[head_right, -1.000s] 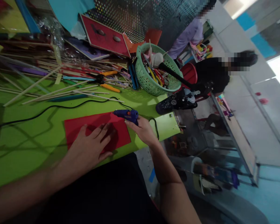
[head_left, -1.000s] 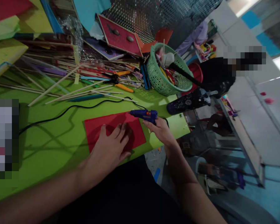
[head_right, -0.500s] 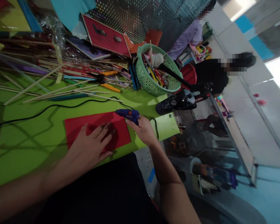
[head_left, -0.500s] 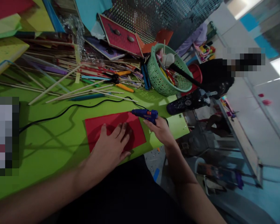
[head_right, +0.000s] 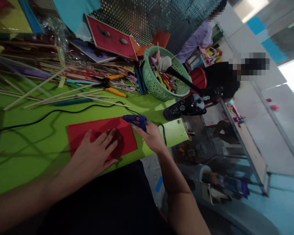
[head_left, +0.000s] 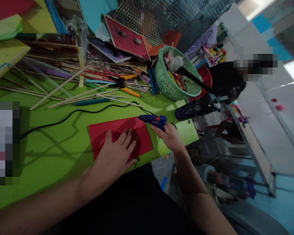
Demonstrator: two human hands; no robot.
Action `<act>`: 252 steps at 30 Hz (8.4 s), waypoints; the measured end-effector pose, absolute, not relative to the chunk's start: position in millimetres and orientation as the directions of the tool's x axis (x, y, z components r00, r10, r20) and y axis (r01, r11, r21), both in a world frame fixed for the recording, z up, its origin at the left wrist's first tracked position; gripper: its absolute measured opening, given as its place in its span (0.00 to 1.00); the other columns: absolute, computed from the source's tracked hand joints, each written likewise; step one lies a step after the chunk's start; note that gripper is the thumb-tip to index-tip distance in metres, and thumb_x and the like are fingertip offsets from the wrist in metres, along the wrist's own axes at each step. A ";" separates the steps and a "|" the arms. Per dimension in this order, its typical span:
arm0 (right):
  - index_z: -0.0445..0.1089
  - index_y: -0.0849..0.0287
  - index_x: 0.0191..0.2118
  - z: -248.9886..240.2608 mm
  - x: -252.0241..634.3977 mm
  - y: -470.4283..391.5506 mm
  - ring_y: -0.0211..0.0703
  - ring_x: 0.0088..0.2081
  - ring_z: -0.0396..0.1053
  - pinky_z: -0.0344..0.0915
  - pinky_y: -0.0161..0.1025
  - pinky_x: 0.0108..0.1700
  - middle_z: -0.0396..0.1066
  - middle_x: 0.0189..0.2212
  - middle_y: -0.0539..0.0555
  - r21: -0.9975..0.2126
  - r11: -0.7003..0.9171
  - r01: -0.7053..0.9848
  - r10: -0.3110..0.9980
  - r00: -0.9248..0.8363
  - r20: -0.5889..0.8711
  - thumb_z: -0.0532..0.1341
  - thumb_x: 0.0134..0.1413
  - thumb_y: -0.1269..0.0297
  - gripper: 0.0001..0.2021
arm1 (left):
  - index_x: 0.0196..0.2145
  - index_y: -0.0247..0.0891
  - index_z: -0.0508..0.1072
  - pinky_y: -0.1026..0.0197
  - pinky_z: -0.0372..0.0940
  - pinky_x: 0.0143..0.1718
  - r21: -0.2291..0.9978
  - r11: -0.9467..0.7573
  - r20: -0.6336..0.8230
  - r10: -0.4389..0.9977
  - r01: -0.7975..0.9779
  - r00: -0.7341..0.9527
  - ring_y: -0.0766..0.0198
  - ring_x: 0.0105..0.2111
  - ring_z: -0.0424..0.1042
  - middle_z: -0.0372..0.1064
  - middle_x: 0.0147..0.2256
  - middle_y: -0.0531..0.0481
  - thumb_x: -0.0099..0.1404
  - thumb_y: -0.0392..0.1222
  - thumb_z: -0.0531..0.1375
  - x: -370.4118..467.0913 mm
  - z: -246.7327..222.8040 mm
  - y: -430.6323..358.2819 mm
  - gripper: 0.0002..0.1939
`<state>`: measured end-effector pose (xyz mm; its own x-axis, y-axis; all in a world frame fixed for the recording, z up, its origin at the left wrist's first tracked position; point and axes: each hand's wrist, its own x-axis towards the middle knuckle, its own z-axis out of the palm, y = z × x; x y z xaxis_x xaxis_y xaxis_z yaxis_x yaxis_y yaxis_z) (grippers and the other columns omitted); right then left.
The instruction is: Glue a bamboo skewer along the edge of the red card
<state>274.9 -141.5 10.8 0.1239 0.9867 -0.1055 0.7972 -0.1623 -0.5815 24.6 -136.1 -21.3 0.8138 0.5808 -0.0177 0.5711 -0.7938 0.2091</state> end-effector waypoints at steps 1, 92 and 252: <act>0.77 0.57 0.38 10.7 276.7 -141.7 0.49 0.34 0.71 0.62 0.39 0.34 0.72 0.26 0.53 -0.572 -0.163 0.804 0.987 0.129 -0.100 0.60 0.63 0.48 0.17 | 0.65 0.38 0.69 0.22 0.57 0.59 0.211 -0.794 -0.014 0.581 0.570 0.814 0.37 0.67 0.59 0.58 0.69 0.31 0.73 0.55 0.55 24.8 -22.4 -136.3 0.28; 0.78 0.57 0.40 10.6 285.1 -145.4 0.50 0.38 0.74 0.65 0.39 0.37 0.76 0.32 0.55 -0.554 -0.167 0.815 0.984 0.171 -0.045 0.61 0.63 0.50 0.16 | 0.69 0.37 0.62 0.21 0.52 0.61 0.196 -0.793 -0.002 0.588 0.577 0.809 0.39 0.67 0.57 0.56 0.70 0.31 0.75 0.55 0.51 25.1 -32.7 -137.5 0.31; 0.77 0.56 0.44 -12.0 225.9 -64.5 0.44 0.42 0.74 0.67 0.40 0.45 0.78 0.40 0.55 -0.364 0.513 0.778 0.854 -0.506 0.120 0.59 0.67 0.72 0.09 | 0.61 0.43 0.73 0.13 0.54 0.58 0.248 -0.752 0.012 0.633 0.611 0.774 0.38 0.64 0.62 0.64 0.66 0.33 0.71 0.60 0.56 24.7 -28.5 -143.3 0.28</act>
<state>225.9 -64.5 -12.0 -0.5064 0.8539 0.1204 0.7775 0.5125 -0.3644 24.7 -143.3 -28.5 0.7740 0.6330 0.0120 0.6111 -0.7518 0.2477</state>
